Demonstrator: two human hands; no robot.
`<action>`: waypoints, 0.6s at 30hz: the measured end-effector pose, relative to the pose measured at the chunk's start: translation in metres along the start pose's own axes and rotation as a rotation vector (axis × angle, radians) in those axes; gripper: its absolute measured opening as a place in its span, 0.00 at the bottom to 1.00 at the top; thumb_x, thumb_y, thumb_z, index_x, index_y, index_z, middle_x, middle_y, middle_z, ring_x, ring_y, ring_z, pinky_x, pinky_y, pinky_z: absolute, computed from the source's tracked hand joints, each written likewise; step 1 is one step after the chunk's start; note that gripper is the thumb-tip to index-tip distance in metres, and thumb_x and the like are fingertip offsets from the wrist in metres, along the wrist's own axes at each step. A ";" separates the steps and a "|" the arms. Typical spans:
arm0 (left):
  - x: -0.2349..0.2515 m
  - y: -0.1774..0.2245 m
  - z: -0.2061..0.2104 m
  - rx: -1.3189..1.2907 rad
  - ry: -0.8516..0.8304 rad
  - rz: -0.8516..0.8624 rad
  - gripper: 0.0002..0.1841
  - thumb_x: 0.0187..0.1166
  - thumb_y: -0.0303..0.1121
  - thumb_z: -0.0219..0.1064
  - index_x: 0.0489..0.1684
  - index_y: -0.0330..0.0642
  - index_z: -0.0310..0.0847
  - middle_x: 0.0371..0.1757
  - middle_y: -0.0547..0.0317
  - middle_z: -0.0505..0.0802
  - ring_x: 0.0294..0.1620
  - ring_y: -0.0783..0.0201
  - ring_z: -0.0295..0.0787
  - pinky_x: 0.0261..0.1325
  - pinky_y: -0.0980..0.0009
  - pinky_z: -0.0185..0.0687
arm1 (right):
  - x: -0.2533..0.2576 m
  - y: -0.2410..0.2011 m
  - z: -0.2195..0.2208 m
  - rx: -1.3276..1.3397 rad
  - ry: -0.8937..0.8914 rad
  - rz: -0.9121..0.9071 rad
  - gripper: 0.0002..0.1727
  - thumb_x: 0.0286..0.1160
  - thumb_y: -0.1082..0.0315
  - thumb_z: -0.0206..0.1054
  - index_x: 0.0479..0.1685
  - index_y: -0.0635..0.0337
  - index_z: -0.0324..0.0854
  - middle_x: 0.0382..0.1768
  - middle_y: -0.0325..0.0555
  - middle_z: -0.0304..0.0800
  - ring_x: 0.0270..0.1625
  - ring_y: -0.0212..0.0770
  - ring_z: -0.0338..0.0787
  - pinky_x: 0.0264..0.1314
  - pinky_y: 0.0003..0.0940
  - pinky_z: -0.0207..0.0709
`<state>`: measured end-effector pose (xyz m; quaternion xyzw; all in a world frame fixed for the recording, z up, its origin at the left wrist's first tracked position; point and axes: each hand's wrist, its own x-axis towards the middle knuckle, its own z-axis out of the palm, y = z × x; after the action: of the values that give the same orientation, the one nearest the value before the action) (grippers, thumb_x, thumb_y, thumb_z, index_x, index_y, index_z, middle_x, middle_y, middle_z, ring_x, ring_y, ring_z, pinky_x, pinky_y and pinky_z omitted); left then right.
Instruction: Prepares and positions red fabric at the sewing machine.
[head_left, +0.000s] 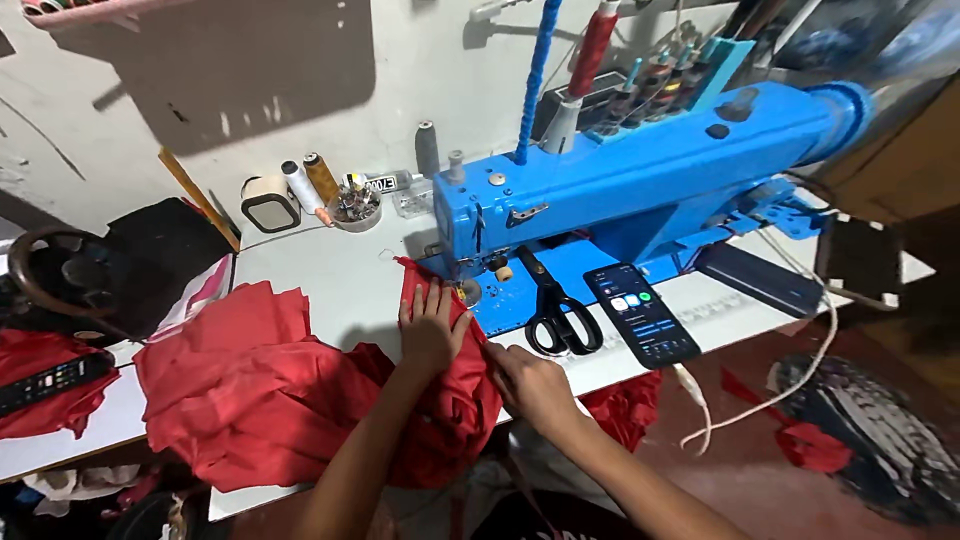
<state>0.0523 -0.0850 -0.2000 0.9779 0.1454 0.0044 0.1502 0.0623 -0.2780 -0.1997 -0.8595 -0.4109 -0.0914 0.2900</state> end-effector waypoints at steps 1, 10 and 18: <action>0.000 -0.001 0.000 -0.005 -0.002 0.001 0.36 0.91 0.60 0.42 0.90 0.47 0.63 0.94 0.47 0.61 0.96 0.41 0.43 0.89 0.32 0.34 | -0.001 -0.001 0.000 -0.017 0.005 -0.015 0.16 0.72 0.72 0.66 0.56 0.66 0.92 0.33 0.56 0.92 0.27 0.54 0.92 0.24 0.50 0.84; 0.001 -0.002 -0.005 -0.020 -0.036 0.009 0.46 0.81 0.70 0.49 0.92 0.45 0.59 0.95 0.47 0.59 0.96 0.40 0.42 0.89 0.31 0.34 | 0.002 -0.002 0.001 -0.068 -0.107 -0.001 0.16 0.72 0.73 0.66 0.56 0.63 0.93 0.34 0.56 0.92 0.29 0.56 0.93 0.25 0.51 0.84; -0.009 -0.014 -0.009 0.102 -0.103 0.127 0.51 0.78 0.74 0.50 0.95 0.46 0.52 0.95 0.46 0.58 0.96 0.39 0.43 0.89 0.34 0.38 | 0.044 0.013 -0.035 0.509 -0.398 0.414 0.18 0.90 0.61 0.57 0.48 0.65 0.88 0.34 0.48 0.91 0.32 0.37 0.89 0.42 0.37 0.84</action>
<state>0.0391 -0.0720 -0.1955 0.9905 0.0751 -0.0436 0.1071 0.1035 -0.2759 -0.1597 -0.8257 -0.2864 0.2428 0.4210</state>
